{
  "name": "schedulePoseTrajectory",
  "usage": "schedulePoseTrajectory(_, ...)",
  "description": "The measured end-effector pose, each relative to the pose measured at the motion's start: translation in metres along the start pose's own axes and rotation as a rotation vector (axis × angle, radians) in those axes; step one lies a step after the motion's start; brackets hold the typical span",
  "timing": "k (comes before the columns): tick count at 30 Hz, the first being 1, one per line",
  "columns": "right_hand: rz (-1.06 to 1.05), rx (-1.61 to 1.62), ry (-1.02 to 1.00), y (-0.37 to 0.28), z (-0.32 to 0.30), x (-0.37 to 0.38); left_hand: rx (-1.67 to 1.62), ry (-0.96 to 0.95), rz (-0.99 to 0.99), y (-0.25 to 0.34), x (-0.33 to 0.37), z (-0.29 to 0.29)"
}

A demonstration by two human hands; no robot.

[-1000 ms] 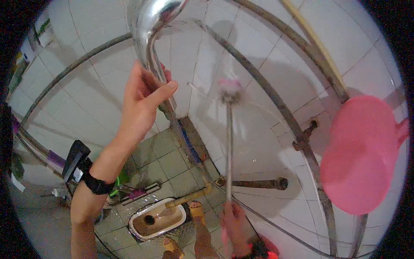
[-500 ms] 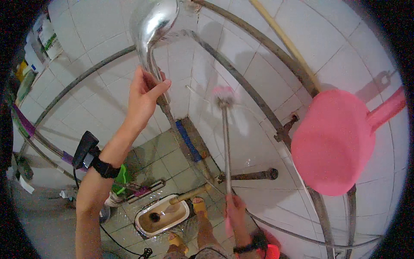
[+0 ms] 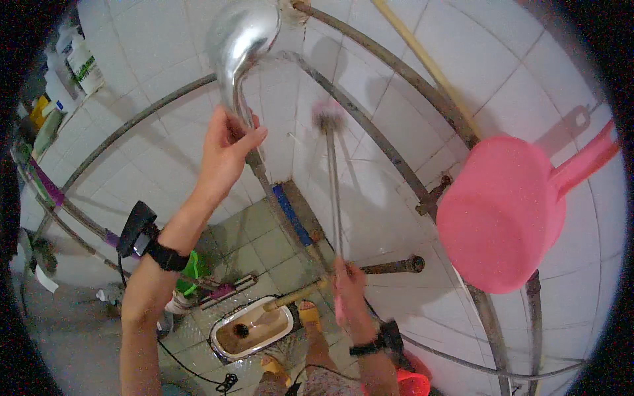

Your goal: Cleaning the floor and squat toilet in a bathroom using a mop and brush.

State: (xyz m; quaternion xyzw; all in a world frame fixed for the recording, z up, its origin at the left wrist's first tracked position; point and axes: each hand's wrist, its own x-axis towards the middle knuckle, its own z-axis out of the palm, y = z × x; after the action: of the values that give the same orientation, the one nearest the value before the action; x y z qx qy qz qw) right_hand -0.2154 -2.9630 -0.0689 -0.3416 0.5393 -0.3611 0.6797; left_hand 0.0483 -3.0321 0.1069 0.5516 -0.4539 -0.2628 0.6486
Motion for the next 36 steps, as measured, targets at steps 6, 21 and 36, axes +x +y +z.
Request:
schedulePoseTrajectory(6, 0.063, -0.114, 0.056, -0.033, 0.004, -0.044, -0.028, -0.002, 0.088, 0.019, 0.005, -0.002)
schedulePoseTrajectory(21, 0.263, -0.107, -0.121, 0.036, 0.066, 0.111, 0.042, 0.048, 0.024, -0.033, -0.003, -0.028)
schedulePoseTrajectory(36, 0.103, -0.077, -0.075, -0.025, 0.025, 0.008, -0.024, -0.068, 0.02, 0.0, -0.037, 0.02)
